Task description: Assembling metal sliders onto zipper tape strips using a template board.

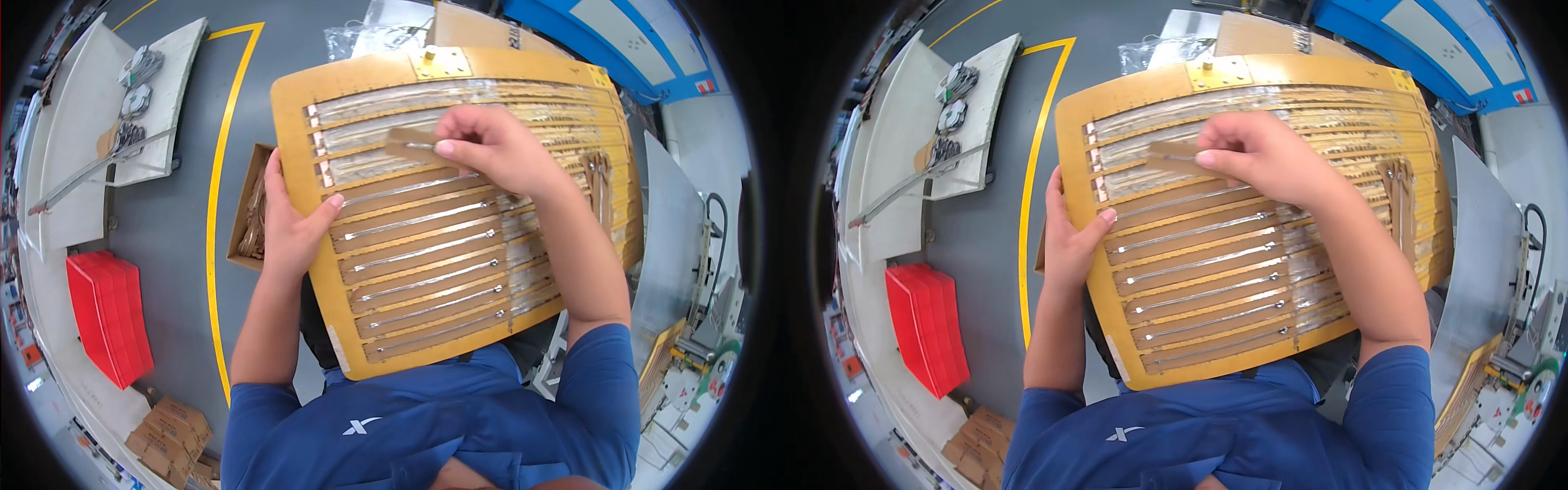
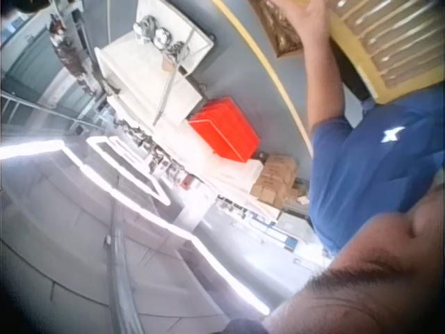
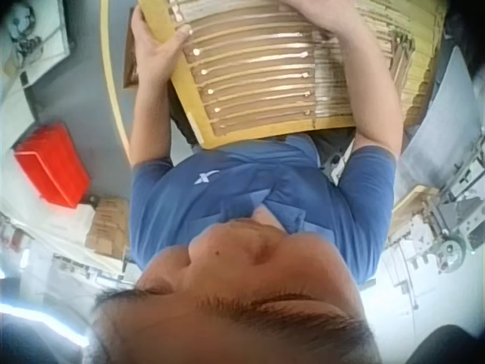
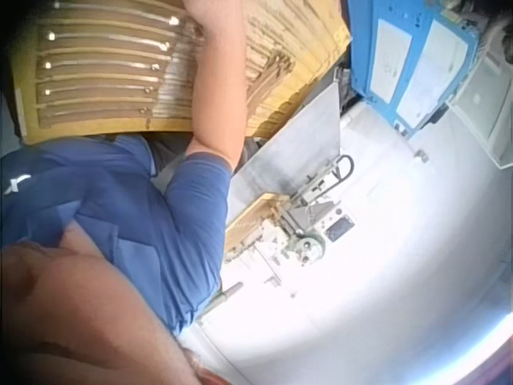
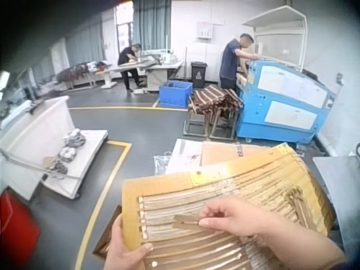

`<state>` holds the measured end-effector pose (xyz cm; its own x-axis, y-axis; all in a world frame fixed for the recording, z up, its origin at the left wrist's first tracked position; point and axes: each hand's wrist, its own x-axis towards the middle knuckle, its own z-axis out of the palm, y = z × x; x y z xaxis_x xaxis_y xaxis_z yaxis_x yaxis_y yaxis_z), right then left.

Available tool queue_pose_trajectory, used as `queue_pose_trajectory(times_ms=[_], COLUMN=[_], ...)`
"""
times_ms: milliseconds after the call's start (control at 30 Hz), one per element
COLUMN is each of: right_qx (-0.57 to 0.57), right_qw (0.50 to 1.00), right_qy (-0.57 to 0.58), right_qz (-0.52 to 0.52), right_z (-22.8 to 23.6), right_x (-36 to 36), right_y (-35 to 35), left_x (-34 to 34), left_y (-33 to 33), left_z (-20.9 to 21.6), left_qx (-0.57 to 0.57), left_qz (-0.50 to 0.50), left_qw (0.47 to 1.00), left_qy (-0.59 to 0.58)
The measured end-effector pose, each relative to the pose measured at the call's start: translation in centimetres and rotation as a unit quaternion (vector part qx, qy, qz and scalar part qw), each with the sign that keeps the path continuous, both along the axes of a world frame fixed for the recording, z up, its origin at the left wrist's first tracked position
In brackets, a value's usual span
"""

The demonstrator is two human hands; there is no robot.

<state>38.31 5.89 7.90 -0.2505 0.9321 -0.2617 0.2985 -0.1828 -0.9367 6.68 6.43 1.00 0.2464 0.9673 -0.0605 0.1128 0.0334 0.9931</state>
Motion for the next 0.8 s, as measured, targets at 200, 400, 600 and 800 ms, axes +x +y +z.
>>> queue_pose_trajectory(times_ms=[200, 400, 600, 800], right_qx=[0.108, 0.111, 0.122, 0.140], right_qw=[0.981, 0.960, 0.956, 0.950], right_qy=[-0.133, -0.251, -0.260, -0.274], right_qz=[0.090, 0.060, 0.062, 0.057], right_z=[-0.7, -1.3, -1.4, -2.1], right_x=[-7.5, -9.2, -9.3, -9.4], right_y=[4.8, 5.0, 4.8, 4.8], left_x=[0.1, 1.4, 1.1, 1.5], left_y=[4.0, 4.4, 4.1, 4.1], left_z=[1.5, 1.6, 0.8, 1.6], left_qx=[-0.156, -0.096, -0.050, -0.079], left_qz=[0.056, 0.048, 0.020, 0.041], left_qw=[0.960, 0.985, 0.995, 0.991], left_qy=[-0.225, -0.134, -0.079, -0.103])
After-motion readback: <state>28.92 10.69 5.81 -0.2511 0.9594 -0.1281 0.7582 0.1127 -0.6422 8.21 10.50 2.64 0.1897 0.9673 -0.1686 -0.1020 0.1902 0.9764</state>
